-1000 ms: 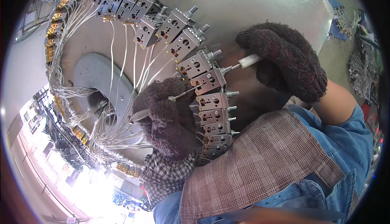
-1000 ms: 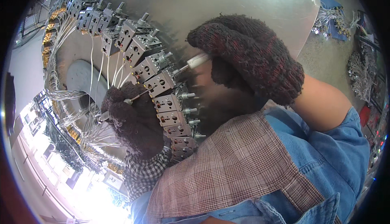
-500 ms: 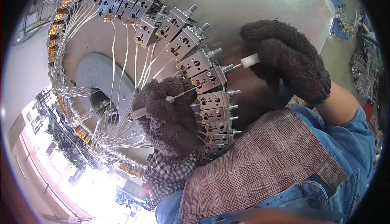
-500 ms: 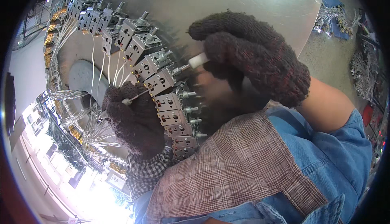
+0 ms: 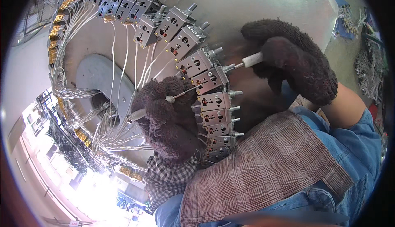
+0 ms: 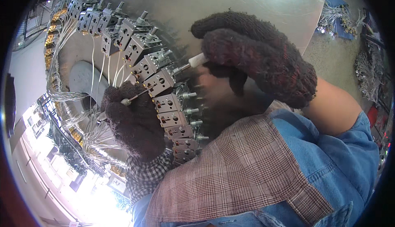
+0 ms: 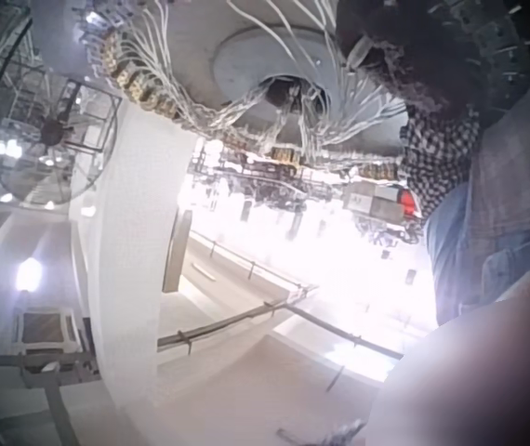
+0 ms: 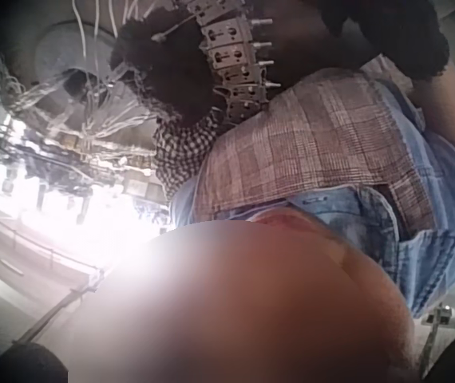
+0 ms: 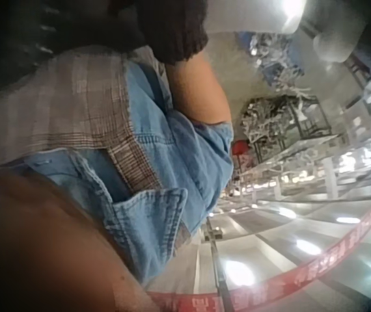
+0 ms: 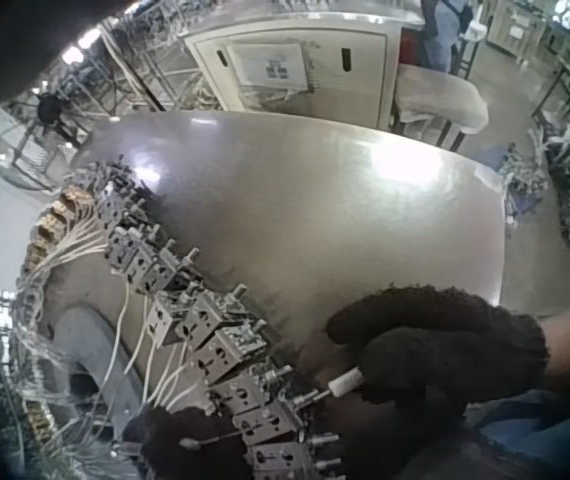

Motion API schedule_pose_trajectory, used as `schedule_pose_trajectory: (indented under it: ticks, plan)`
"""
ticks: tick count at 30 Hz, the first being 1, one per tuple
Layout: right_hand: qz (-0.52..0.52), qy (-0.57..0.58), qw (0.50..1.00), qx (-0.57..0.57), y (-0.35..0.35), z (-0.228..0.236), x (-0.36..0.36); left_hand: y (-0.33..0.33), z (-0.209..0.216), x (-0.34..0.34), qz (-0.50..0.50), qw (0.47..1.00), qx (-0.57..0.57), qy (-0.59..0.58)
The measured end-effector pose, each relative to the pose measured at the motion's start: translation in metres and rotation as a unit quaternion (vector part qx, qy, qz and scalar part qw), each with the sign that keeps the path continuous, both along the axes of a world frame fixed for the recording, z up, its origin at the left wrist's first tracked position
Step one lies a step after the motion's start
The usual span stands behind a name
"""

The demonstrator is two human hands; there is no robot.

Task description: Insert wires into connectors on a large circular industrial component using a specialized insertion tool.

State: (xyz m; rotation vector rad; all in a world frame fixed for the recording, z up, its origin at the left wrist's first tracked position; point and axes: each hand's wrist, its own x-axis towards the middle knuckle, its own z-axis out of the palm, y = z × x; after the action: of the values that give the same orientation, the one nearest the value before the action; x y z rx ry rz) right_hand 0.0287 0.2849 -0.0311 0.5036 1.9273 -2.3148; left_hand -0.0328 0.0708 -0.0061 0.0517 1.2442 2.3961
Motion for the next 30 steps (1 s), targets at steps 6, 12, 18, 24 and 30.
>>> schedule_pose_trajectory:
  ticks: [6,12,18,24,30]
  plan:
    - [0.087,0.050,0.990,0.096,0.007,0.005,-0.004,-0.002,-0.004,0.001,0.035,0.996,-0.077,0.031]
    - [0.043,-0.074,0.996,-0.005,0.002,0.010,-0.007,-0.003,-0.007,0.001,0.070,0.992,-0.090,0.046]
    - [0.000,-0.180,0.979,-0.101,0.001,0.025,-0.013,-0.002,0.002,-0.002,-0.006,1.000,0.021,-0.003]
    - [-0.011,-0.113,0.989,-0.096,-0.004,0.024,-0.009,-0.005,0.004,0.001,0.006,1.000,0.019,-0.019]
    - [-0.007,-0.022,0.999,0.048,0.003,0.022,0.017,-0.029,0.008,0.002,-0.036,0.995,-0.092,0.007]
